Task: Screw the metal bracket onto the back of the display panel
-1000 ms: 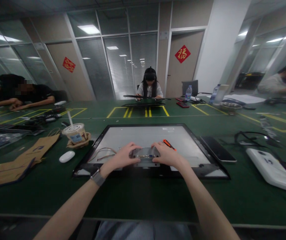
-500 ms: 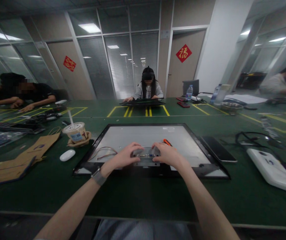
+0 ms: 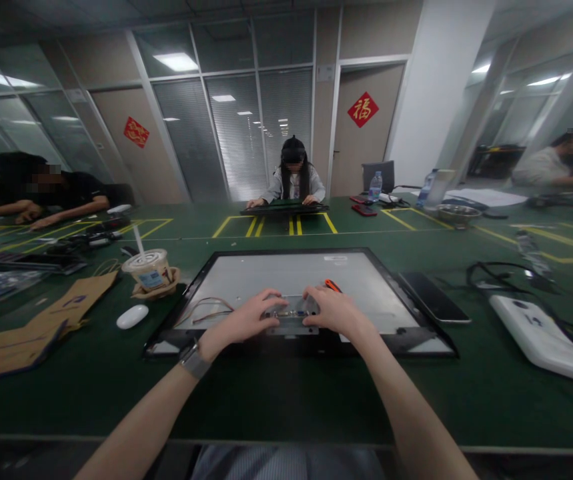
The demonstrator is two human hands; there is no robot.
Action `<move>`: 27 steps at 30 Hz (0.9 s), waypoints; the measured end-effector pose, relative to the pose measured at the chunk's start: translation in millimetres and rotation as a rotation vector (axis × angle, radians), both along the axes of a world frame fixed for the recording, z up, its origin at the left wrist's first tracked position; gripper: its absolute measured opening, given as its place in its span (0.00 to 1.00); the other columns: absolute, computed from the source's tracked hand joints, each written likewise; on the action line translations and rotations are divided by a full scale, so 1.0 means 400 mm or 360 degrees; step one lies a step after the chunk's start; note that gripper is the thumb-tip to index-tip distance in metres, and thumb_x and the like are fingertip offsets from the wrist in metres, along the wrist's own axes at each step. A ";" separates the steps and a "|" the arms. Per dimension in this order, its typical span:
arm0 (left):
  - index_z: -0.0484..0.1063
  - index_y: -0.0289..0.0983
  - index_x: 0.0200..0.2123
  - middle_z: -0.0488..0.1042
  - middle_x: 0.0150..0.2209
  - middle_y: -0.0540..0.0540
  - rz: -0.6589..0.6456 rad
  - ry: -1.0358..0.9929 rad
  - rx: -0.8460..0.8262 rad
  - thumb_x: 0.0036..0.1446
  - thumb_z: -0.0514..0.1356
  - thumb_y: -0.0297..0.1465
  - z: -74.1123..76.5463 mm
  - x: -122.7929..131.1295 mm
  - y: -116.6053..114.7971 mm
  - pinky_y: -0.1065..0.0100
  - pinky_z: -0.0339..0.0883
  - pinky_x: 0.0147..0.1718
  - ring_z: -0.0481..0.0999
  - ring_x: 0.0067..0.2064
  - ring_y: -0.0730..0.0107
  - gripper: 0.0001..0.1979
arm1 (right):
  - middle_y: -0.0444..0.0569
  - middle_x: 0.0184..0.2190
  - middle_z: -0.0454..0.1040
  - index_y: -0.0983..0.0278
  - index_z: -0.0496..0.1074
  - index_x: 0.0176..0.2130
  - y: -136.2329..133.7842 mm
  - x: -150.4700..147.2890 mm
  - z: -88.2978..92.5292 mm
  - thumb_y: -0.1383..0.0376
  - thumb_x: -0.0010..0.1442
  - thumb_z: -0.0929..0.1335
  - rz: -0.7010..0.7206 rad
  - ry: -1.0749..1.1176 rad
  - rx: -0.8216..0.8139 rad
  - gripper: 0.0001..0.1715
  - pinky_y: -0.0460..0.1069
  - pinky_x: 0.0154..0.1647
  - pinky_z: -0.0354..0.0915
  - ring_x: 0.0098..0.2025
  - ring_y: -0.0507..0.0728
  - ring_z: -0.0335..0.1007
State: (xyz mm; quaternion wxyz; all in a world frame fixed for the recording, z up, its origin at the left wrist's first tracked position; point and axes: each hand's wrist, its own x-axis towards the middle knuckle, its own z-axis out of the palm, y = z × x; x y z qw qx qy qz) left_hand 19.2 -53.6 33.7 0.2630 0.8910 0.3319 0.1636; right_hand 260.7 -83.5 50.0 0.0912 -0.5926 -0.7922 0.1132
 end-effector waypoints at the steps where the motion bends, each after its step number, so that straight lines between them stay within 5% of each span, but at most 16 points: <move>1: 0.65 0.46 0.56 0.60 0.58 0.46 -0.0003 0.0004 0.0007 0.58 0.58 0.33 0.000 0.000 0.000 0.60 0.57 0.58 0.66 0.56 0.59 0.21 | 0.51 0.42 0.75 0.58 0.69 0.48 0.000 0.004 0.004 0.54 0.50 0.72 0.0015 0.0050 -0.0007 0.26 0.53 0.40 0.65 0.42 0.64 0.72; 5: 0.65 0.46 0.56 0.60 0.58 0.46 -0.0002 0.0007 0.0029 0.59 0.58 0.35 -0.007 -0.001 0.005 0.60 0.57 0.58 0.65 0.56 0.59 0.21 | 0.54 0.45 0.75 0.61 0.70 0.48 0.004 0.029 0.030 0.49 0.61 0.63 -0.0093 0.0268 0.0128 0.23 0.53 0.42 0.65 0.44 0.62 0.72; 9: 0.68 0.43 0.54 0.62 0.57 0.45 -0.0024 -0.0061 0.0045 0.62 0.55 0.38 -0.009 -0.006 0.015 0.61 0.57 0.58 0.66 0.56 0.62 0.18 | 0.58 0.46 0.75 0.65 0.72 0.46 0.014 0.069 0.033 0.56 0.66 0.58 -0.0494 -0.0007 0.0341 0.21 0.54 0.44 0.63 0.46 0.63 0.72; 13: 0.69 0.42 0.52 0.64 0.54 0.45 -0.0026 -0.0100 0.0041 0.62 0.54 0.39 -0.005 -0.011 0.019 0.62 0.59 0.56 0.68 0.53 0.64 0.16 | 0.60 0.42 0.77 0.67 0.73 0.45 0.022 0.104 0.011 0.57 0.62 0.63 -0.0727 -0.0368 0.0085 0.19 0.53 0.38 0.64 0.44 0.65 0.74; 27: 0.70 0.43 0.51 0.65 0.54 0.45 -0.0035 -0.0085 0.0119 0.57 0.60 0.30 -0.005 -0.002 0.005 0.59 0.60 0.55 0.69 0.53 0.61 0.17 | 0.58 0.40 0.77 0.67 0.75 0.42 0.029 0.117 -0.006 0.64 0.55 0.67 -0.0719 -0.0491 -0.0163 0.14 0.51 0.32 0.63 0.42 0.65 0.75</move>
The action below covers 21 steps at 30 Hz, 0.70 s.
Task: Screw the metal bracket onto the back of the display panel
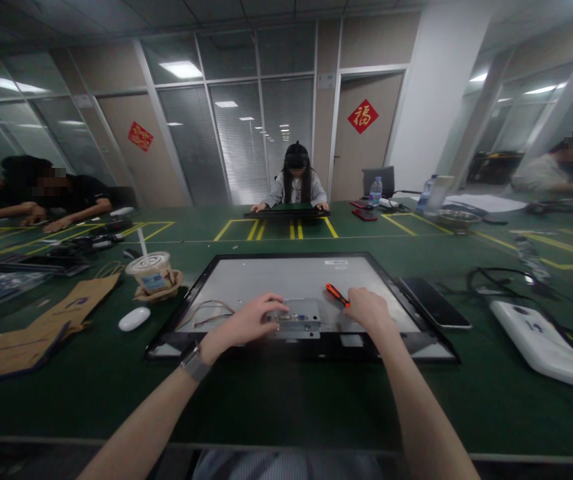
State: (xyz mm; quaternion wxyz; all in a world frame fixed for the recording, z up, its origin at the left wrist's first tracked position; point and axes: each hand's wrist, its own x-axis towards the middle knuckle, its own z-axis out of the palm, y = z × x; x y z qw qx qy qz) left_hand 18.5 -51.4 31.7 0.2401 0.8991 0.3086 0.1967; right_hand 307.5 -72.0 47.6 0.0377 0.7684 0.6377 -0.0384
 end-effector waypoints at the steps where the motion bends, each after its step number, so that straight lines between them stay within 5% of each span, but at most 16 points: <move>1: 0.71 0.43 0.50 0.65 0.54 0.45 -0.0005 0.0001 -0.0006 0.56 0.60 0.29 0.001 0.000 0.000 0.59 0.60 0.55 0.69 0.53 0.61 0.17 | 0.59 0.41 0.77 0.67 0.75 0.42 0.001 0.001 -0.001 0.65 0.55 0.67 -0.0005 -0.0002 0.0003 0.15 0.51 0.32 0.63 0.42 0.65 0.75; 12: 0.72 0.43 0.48 0.65 0.55 0.46 0.0047 -0.0032 -0.0102 0.53 0.61 0.26 0.001 0.005 0.003 0.60 0.59 0.57 0.69 0.55 0.62 0.18 | 0.59 0.41 0.77 0.66 0.75 0.42 0.006 -0.006 -0.001 0.68 0.56 0.64 -0.0034 -0.0021 -0.0014 0.14 0.51 0.32 0.64 0.42 0.64 0.75; 21: 0.72 0.43 0.52 0.67 0.59 0.46 0.0044 0.0171 0.0090 0.57 0.58 0.27 0.000 0.010 0.002 0.56 0.53 0.62 0.60 0.63 0.60 0.19 | 0.60 0.41 0.77 0.67 0.75 0.42 -0.001 -0.015 0.007 0.62 0.57 0.65 -0.0026 -0.0039 -0.0009 0.15 0.51 0.32 0.63 0.42 0.66 0.75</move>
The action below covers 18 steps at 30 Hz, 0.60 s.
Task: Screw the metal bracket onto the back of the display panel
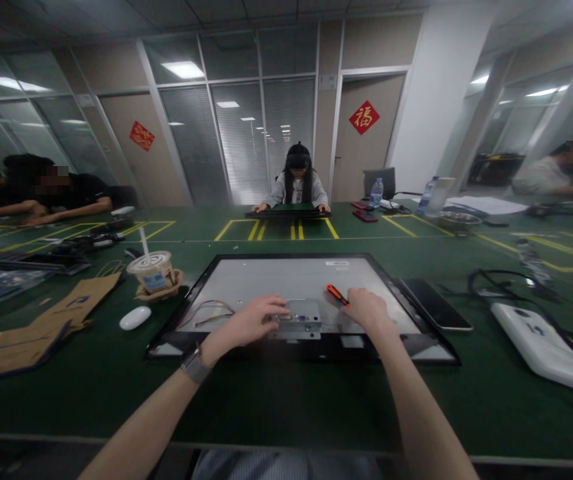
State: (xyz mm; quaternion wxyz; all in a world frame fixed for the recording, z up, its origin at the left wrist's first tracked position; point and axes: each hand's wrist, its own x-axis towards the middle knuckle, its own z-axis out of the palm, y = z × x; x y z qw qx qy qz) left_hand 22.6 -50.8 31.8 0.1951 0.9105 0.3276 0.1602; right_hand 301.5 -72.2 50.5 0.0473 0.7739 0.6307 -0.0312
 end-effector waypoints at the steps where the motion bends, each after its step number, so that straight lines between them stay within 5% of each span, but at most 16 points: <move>1: 0.71 0.43 0.52 0.67 0.59 0.46 -0.0010 0.0017 0.0021 0.58 0.58 0.27 0.002 -0.001 -0.001 0.57 0.53 0.62 0.60 0.63 0.60 0.19 | 0.59 0.41 0.77 0.67 0.75 0.42 0.000 -0.002 0.000 0.63 0.57 0.65 0.0000 -0.0004 0.0004 0.15 0.50 0.32 0.62 0.42 0.66 0.75; 6: 0.72 0.41 0.52 0.67 0.59 0.44 -0.0044 -0.0032 0.0039 0.61 0.56 0.35 0.011 -0.005 -0.004 0.58 0.57 0.59 0.64 0.60 0.60 0.17 | 0.62 0.40 0.77 0.69 0.74 0.42 -0.003 -0.010 -0.001 0.67 0.60 0.63 -0.0003 -0.0068 0.0051 0.14 0.50 0.32 0.62 0.42 0.66 0.75; 11: 0.70 0.40 0.53 0.64 0.61 0.43 0.0151 -0.0337 0.0094 0.62 0.54 0.38 0.009 0.000 0.001 0.53 0.54 0.61 0.62 0.62 0.59 0.18 | 0.60 0.39 0.77 0.68 0.73 0.42 -0.011 -0.055 0.017 0.68 0.62 0.61 0.0069 -0.0006 0.0305 0.13 0.50 0.33 0.61 0.39 0.63 0.75; 14: 0.65 0.39 0.57 0.64 0.61 0.41 0.0211 -0.0640 -0.0038 0.62 0.54 0.38 0.007 0.016 0.002 0.50 0.54 0.61 0.63 0.61 0.58 0.21 | 0.54 0.39 0.77 0.65 0.70 0.45 -0.019 -0.116 0.020 0.66 0.64 0.60 0.0367 0.0278 0.0678 0.13 0.49 0.36 0.61 0.39 0.59 0.74; 18: 0.61 0.35 0.59 0.66 0.59 0.36 0.0115 -0.1299 -0.0541 0.64 0.52 0.37 0.014 0.042 -0.002 0.51 0.60 0.58 0.68 0.58 0.57 0.22 | 0.51 0.40 0.76 0.63 0.69 0.45 -0.036 -0.195 0.002 0.66 0.64 0.61 0.0875 0.0684 0.0920 0.12 0.49 0.41 0.63 0.41 0.58 0.72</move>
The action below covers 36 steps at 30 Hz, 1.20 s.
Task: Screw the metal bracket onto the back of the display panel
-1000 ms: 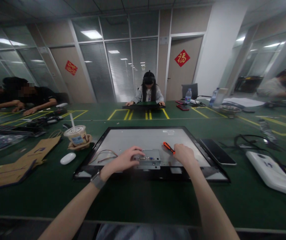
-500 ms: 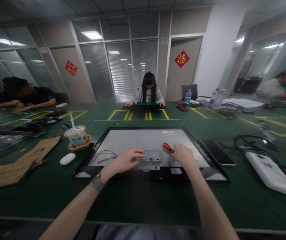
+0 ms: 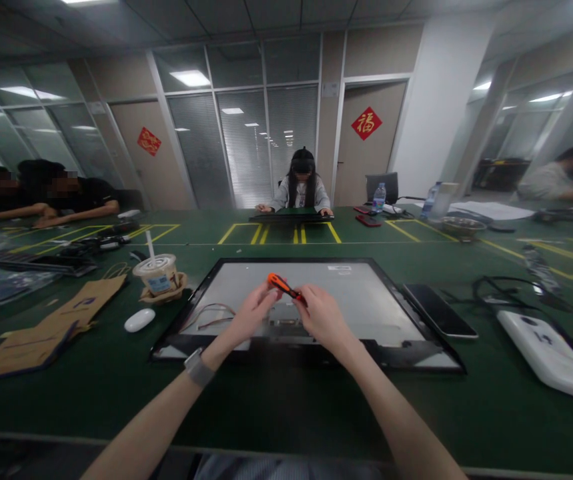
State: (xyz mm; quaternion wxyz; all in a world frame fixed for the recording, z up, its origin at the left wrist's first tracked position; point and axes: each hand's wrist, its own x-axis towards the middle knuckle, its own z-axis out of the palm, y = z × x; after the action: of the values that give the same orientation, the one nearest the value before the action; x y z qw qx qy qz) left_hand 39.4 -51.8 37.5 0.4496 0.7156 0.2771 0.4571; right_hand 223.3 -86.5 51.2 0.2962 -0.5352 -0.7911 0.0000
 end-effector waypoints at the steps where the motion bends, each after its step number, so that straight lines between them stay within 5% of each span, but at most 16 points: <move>1: 0.62 0.35 0.58 0.66 0.59 0.36 -0.0007 -0.0180 -0.0081 0.63 0.53 0.37 0.005 0.005 -0.002 0.51 0.61 0.58 0.69 0.58 0.57 0.22 | 0.51 0.40 0.75 0.63 0.69 0.45 -0.003 -0.012 -0.004 0.65 0.64 0.61 0.0104 0.0068 0.0038 0.12 0.49 0.42 0.63 0.42 0.58 0.71; 6: 0.61 0.36 0.55 0.73 0.51 0.37 -0.0015 -0.0558 -0.0227 0.60 0.58 0.37 0.042 0.005 -0.019 0.52 0.71 0.49 0.77 0.49 0.59 0.22 | 0.49 0.35 0.74 0.63 0.70 0.45 -0.001 -0.001 -0.004 0.62 0.65 0.61 0.0252 0.0363 0.0119 0.13 0.48 0.40 0.65 0.37 0.56 0.71; 10: 0.59 0.39 0.56 0.74 0.42 0.44 0.0215 -0.0592 0.0016 0.59 0.59 0.36 0.061 -0.020 -0.024 0.56 0.76 0.41 0.79 0.39 0.66 0.23 | 0.50 0.36 0.75 0.65 0.70 0.45 0.024 0.056 -0.004 0.62 0.65 0.60 -0.0040 0.0480 0.0215 0.15 0.48 0.43 0.64 0.38 0.56 0.71; 15: 0.67 0.40 0.50 0.68 0.38 0.49 0.0575 -0.0402 0.0300 0.55 0.62 0.36 0.056 -0.042 -0.021 0.69 0.78 0.29 0.74 0.35 0.73 0.18 | 0.52 0.39 0.74 0.65 0.71 0.44 0.060 0.111 -0.037 0.63 0.65 0.59 -0.0258 0.0120 0.0027 0.15 0.49 0.41 0.64 0.37 0.56 0.71; 21: 0.69 0.40 0.48 0.69 0.35 0.49 0.0721 -0.0201 0.0525 0.56 0.62 0.35 0.051 -0.043 -0.027 0.75 0.76 0.27 0.73 0.34 0.74 0.17 | 0.55 0.47 0.72 0.66 0.69 0.49 0.086 0.130 -0.084 0.67 0.67 0.56 -0.0379 -0.0230 -0.0192 0.18 0.49 0.47 0.61 0.46 0.58 0.70; 27: 0.69 0.41 0.49 0.69 0.37 0.49 0.0748 -0.0067 0.0692 0.57 0.61 0.35 0.051 -0.046 -0.030 0.77 0.74 0.26 0.73 0.34 0.75 0.16 | 0.60 0.53 0.68 0.68 0.67 0.53 0.095 0.119 -0.125 0.69 0.66 0.57 -0.0422 -0.0591 -0.0313 0.19 0.54 0.50 0.58 0.53 0.64 0.63; 36: 0.70 0.41 0.48 0.69 0.36 0.48 0.0740 0.0058 0.0766 0.58 0.61 0.36 0.050 -0.039 -0.035 0.77 0.72 0.26 0.74 0.34 0.75 0.15 | 0.61 0.52 0.68 0.68 0.67 0.52 0.093 0.114 -0.122 0.70 0.67 0.56 -0.0424 -0.0671 -0.0313 0.18 0.53 0.48 0.57 0.53 0.64 0.62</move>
State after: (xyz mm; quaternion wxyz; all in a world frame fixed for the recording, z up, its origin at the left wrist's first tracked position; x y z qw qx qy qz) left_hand 24.0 -65.7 57.3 0.1464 0.7270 0.3250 0.5869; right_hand 269.0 -49.5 2.3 0.0688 -0.6489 -0.7542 -0.0736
